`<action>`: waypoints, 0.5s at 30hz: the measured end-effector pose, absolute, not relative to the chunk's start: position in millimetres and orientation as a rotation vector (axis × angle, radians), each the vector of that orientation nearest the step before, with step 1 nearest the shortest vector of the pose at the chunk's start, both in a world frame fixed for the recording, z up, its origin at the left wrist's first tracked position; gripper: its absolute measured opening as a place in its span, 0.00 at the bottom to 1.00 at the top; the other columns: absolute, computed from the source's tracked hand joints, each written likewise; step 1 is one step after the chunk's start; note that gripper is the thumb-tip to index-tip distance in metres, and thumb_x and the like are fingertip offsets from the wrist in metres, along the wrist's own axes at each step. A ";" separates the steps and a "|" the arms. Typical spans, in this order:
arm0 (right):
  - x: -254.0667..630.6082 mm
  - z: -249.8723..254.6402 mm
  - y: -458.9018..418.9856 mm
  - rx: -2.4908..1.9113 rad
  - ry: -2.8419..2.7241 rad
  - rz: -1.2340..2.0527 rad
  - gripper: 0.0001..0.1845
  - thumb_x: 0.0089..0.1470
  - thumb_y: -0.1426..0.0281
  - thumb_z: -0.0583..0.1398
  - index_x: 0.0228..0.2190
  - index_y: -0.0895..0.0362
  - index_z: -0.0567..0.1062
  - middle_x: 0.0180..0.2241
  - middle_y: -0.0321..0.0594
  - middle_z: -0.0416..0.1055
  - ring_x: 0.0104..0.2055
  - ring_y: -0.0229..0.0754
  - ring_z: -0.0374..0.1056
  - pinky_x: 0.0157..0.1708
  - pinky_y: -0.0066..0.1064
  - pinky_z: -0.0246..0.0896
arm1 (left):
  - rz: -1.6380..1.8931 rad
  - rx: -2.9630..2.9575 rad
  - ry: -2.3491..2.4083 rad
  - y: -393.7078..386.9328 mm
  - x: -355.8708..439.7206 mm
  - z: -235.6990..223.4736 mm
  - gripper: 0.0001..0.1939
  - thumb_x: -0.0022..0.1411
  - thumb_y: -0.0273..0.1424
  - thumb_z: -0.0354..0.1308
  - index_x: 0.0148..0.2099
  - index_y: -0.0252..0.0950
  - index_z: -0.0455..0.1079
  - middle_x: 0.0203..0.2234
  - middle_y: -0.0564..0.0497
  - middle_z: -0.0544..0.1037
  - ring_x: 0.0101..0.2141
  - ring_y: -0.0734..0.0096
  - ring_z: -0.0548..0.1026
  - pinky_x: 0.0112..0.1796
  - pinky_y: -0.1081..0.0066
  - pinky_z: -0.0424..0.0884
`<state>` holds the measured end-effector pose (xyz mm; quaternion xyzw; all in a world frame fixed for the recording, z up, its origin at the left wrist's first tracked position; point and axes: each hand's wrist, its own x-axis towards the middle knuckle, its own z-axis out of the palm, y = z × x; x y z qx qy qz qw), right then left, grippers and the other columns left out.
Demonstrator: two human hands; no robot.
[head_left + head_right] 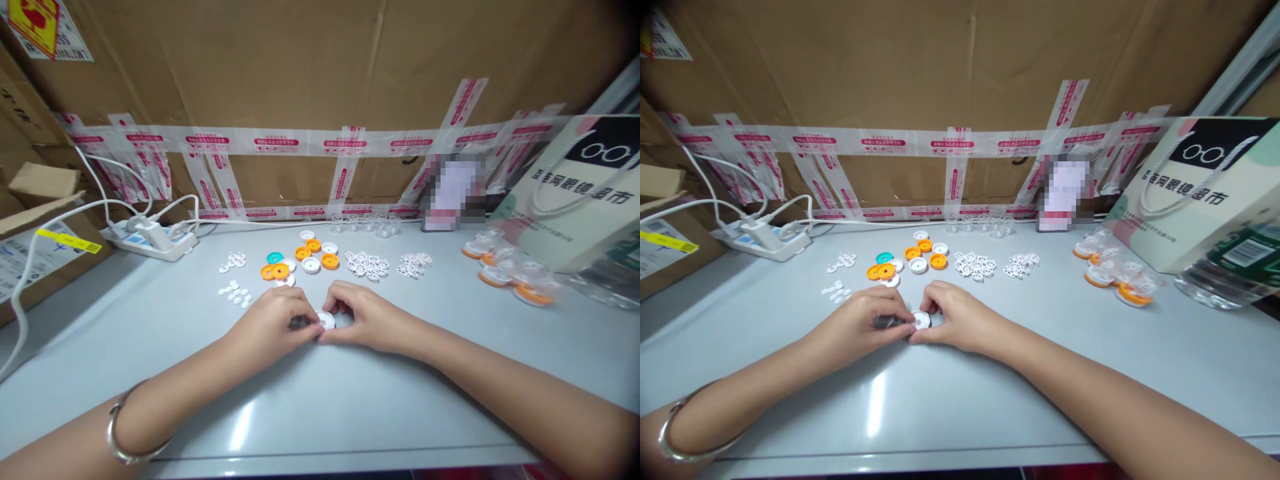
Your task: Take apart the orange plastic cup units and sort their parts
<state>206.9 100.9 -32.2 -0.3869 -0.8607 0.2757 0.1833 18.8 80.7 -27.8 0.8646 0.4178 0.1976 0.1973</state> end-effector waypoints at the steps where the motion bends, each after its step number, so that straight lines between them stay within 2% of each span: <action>1: 206.2 -32.3 100.5 -1.098 -2.421 0.776 0.15 0.40 0.62 0.65 0.27 0.58 0.67 0.28 0.35 0.65 0.30 0.36 0.60 0.29 0.26 0.53 | 0.544 2.414 1.224 79.6 21.0 -27.2 0.06 0.55 0.31 0.56 0.30 0.38 0.74 0.25 0.52 0.73 0.30 0.70 0.70 0.32 0.71 0.63; 7: 202.5 -32.3 98.3 -1.127 -2.406 0.790 0.16 0.39 0.61 0.65 0.26 0.58 0.66 0.27 0.35 0.64 0.29 0.36 0.58 0.28 0.26 0.52 | 0.459 2.243 1.388 80.8 24.2 -24.1 0.05 0.51 0.33 0.56 0.29 0.37 0.71 0.26 0.53 0.74 0.30 0.70 0.70 0.28 0.73 0.62; 15: 200.0 -33.5 94.5 -1.126 -2.385 0.791 0.11 0.40 0.66 0.63 0.26 0.57 0.66 0.27 0.34 0.63 0.30 0.35 0.59 0.29 0.25 0.54 | 0.463 2.060 1.314 86.8 21.4 -29.2 0.06 0.45 0.32 0.57 0.27 0.35 0.69 0.20 0.55 0.72 0.24 0.74 0.69 0.23 0.77 0.61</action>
